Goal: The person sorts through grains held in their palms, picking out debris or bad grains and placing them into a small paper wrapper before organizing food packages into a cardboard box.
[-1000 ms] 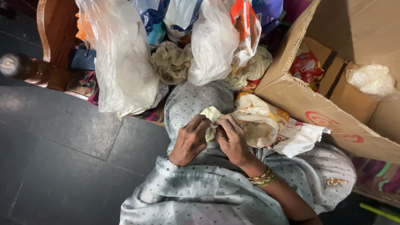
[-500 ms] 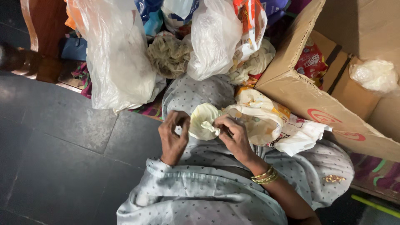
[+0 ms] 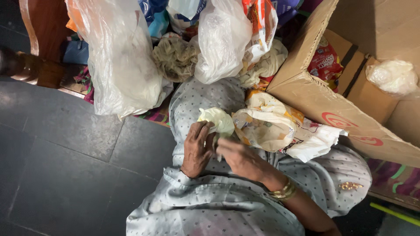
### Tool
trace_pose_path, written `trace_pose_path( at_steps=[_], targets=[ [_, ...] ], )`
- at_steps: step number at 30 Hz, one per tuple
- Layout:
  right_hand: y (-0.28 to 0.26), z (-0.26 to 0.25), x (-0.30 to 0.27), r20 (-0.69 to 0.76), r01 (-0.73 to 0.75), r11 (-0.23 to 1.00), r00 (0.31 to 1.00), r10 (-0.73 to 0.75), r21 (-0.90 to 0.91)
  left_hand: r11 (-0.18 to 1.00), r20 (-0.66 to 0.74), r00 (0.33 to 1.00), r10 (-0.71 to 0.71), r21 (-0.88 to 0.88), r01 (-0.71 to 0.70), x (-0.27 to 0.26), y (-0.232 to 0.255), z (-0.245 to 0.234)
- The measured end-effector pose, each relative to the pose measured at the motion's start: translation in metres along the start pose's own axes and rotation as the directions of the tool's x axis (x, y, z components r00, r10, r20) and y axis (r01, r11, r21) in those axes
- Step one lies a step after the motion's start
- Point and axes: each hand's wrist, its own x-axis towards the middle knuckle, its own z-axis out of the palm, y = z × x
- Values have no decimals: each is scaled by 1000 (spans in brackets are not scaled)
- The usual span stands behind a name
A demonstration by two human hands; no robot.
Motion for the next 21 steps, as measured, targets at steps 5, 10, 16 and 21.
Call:
trace_pose_path(
  at_steps=[5, 10, 16, 21],
  targets=[
    [10, -32, -19, -63, 519, 833, 841, -538, -192, 1000, 10, 1000, -6, -20, 6, -1, -2, -1],
    [-5, -46, 14, -136, -229, 956, 969, 206, -183, 1000, 7, 1000, -8, -17, 8, 0, 2, 0],
    [-19, -38, 45, -281, 92, 939, 940, -191, -333, 1000, -32, 999, 7, -16, -8, 3, 3, 1],
    [-4, -22, 44, -329, 44, 944, 931, -157, -328, 1000, -49, 999, -24, -20, 23, 5, 1, 1]
  ],
)
